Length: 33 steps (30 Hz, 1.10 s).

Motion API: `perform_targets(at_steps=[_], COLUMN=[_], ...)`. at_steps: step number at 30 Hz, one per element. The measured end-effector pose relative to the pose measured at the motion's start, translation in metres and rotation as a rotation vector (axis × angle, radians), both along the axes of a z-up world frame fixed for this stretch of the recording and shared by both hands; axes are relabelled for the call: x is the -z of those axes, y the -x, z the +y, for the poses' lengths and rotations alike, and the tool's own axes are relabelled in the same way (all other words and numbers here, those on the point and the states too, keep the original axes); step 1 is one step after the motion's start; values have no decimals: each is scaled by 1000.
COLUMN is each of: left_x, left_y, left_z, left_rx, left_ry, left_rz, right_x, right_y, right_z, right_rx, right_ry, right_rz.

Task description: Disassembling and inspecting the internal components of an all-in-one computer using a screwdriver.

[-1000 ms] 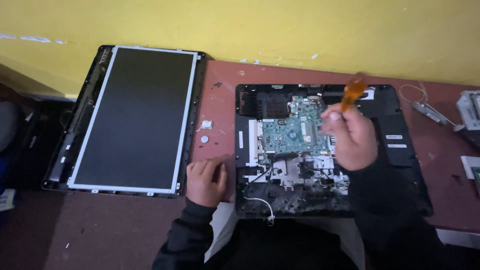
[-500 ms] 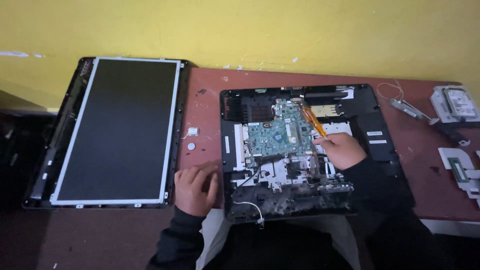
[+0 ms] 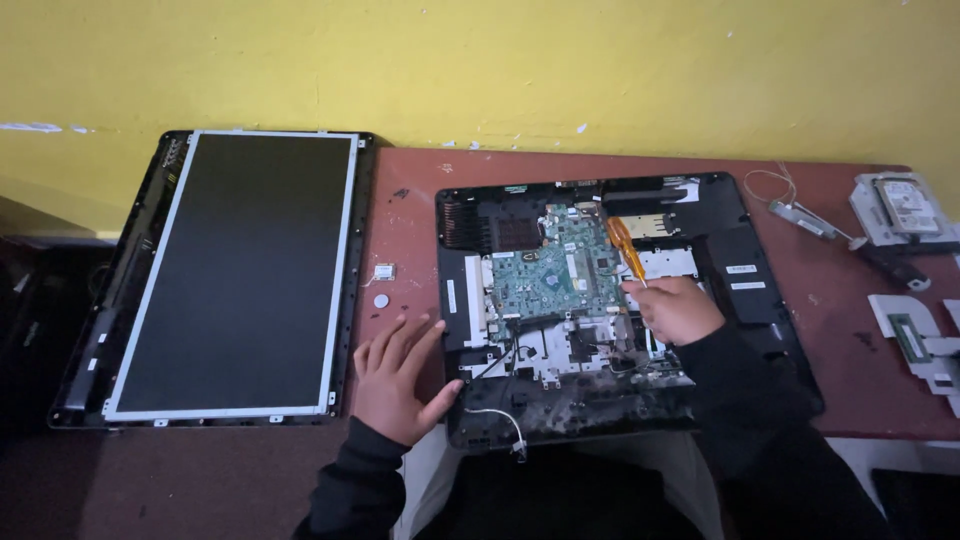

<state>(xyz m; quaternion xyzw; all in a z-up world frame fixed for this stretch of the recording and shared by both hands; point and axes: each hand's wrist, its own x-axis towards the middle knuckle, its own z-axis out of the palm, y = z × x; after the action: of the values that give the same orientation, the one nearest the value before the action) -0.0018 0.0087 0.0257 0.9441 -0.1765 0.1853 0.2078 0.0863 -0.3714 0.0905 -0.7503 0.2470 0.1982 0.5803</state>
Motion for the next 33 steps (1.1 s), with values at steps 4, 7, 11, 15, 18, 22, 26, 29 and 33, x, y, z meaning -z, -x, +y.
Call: perform_targets(at_steps=[4,7,11,15,18,22,26,29,33], left_x=[-2,-2,-4,-4,-2,2,6,8,7], left_y=[0,1,0,0,-1,-2,-2,-3,-3], left_z=[-1,-2,-2,-2,-2,-2,-2,-3,-3], left_rx=[-3,0,-1,1,-8,-8,-18,-20,-26], left_ry=[14,31,26,27,21,15,-6,-6,-4], left_rz=[-21,-26,-21,-30,-12,-30,-76,-90,-73], right_x=[6,27,39,60,82,90,89,75,70], right_y=[4,4,6,3,-4,-9,-11,-7,-8], right_z=[-4,-13,-19,-29,-52,-57,-55,-47,-46], right_rx=[-70,-84,-8,137,6,39,54,76,65], right_ry=[61,-12,-176,-461,-598,-679,-682,-666,-652], right_rz=[-4,-38,-21,-20,-3,55,82,85,96])
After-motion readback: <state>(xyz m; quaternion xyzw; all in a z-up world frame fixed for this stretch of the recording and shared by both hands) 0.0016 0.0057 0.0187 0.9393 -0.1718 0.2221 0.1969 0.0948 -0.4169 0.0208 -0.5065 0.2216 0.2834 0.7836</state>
